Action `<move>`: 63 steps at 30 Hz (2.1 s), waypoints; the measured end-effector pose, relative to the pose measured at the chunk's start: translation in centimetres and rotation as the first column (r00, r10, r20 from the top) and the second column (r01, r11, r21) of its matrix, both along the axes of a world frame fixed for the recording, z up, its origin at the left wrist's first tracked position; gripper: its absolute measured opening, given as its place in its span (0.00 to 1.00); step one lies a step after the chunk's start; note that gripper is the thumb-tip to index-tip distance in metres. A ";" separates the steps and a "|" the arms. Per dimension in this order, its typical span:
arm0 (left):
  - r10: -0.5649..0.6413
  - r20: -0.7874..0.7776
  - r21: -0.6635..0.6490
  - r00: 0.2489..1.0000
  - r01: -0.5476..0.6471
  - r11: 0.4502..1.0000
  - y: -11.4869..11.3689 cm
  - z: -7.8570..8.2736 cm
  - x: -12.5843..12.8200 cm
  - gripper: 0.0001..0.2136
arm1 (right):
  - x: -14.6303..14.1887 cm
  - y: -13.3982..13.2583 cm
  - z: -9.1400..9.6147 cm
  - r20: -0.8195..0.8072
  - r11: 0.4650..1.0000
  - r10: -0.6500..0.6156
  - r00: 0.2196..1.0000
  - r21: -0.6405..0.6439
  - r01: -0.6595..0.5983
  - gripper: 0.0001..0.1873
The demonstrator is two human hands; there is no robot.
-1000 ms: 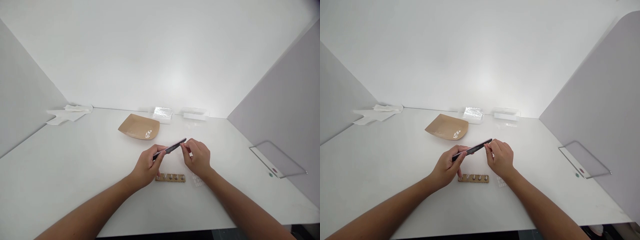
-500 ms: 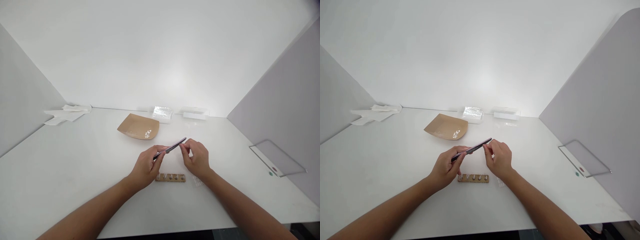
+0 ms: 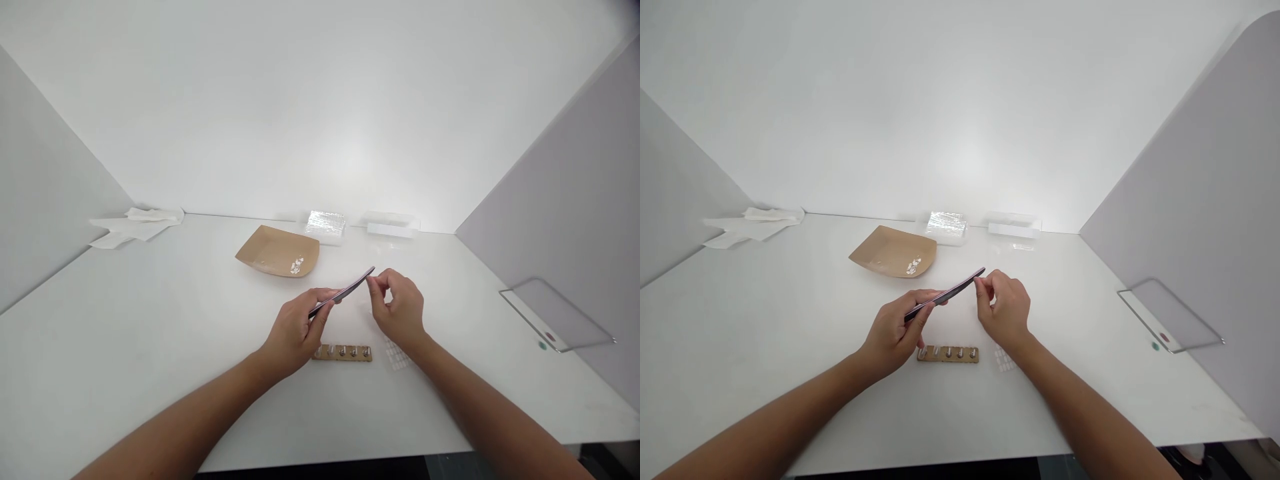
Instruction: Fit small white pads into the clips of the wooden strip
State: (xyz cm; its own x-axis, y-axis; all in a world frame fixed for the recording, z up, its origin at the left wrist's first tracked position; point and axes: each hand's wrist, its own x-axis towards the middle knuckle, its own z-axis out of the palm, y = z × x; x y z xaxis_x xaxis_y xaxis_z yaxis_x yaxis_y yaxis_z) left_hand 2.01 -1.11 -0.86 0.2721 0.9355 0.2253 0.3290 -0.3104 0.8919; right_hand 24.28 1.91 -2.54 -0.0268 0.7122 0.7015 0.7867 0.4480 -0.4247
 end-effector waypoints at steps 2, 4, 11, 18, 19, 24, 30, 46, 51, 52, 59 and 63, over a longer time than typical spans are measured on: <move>0.008 0.009 -0.017 1.000 -0.008 1.000 0.0 0.0 0.0 0.18 | 0.0 0.0 0.0 -0.004 0.999 0.030 1.000 -0.012 -0.030 0.18; 0.016 0.022 -0.030 1.000 -0.015 0.999 0.1 0.0 0.1 0.17 | 0.0 0.0 -0.1 0.005 0.996 0.080 0.997 -0.028 -0.080 0.18; 0.030 0.017 -0.019 0.999 -0.029 0.999 0.2 0.2 0.1 0.17 | -0.2 0.0 -0.3 -0.027 0.998 0.027 0.999 -0.057 -0.028 0.17; 0.041 0.011 -0.020 0.999 -0.040 0.999 0.1 0.4 0.2 0.18 | -0.2 0.0 -0.1 -0.026 0.999 0.004 1.000 -0.047 -0.005 0.17; 0.048 0.015 -0.027 0.999 -0.048 0.998 0.1 0.5 0.2 0.18 | -0.2 -0.1 -0.1 -0.016 0.998 0.021 1.000 -0.052 -0.022 0.17; 0.042 0.023 -0.029 0.999 -0.041 0.999 0.1 0.4 0.2 0.18 | -0.4 -0.2 0.1 -0.005 0.998 0.019 1.000 -0.056 -0.019 0.18; 0.062 0.030 -0.024 0.998 -0.062 0.998 0.0 0.2 0.3 0.18 | -0.5 -0.2 0.0 -0.014 0.995 0.080 0.997 -0.058 -0.081 0.18; 0.069 -0.029 0.081 0.997 -0.066 0.995 -0.2 0.1 0.5 0.16 | -0.8 -0.4 0.1 -0.040 0.997 0.012 0.999 -0.071 -0.015 0.18; 0.067 0.027 0.002 0.997 -0.067 0.998 -0.1 0.1 0.4 0.16 | -0.3 0.0 0.0 -0.052 0.994 0.025 0.998 -0.104 -0.031 0.18; 0.073 0.032 -0.009 0.997 -0.073 0.997 -0.1 0.1 0.3 0.16 | -0.1 0.1 0.0 -0.060 0.994 0.000 0.998 -0.108 -0.007 0.18; 0.153 0.110 -0.140 0.982 -0.137 0.981 -0.1 1.0 0.0 0.19 | 0.2 0.1 0.4 -0.090 0.990 0.052 0.995 -0.130 -0.064 0.17; 0.156 0.133 -0.168 0.979 -0.133 0.977 0.0 1.4 0.0 0.20 | 0.5 0.3 0.4 -0.093 0.991 0.023 0.995 -0.131 -0.035 0.17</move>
State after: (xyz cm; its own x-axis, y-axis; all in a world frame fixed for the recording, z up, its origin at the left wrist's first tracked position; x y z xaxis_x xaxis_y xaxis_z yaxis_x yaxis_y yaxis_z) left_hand 2.00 -1.14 0.51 0.1067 0.9894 0.0986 0.2241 -0.1205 0.9671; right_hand 24.76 2.17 -2.12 0.0105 0.7986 0.6018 0.7295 0.4055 -0.5508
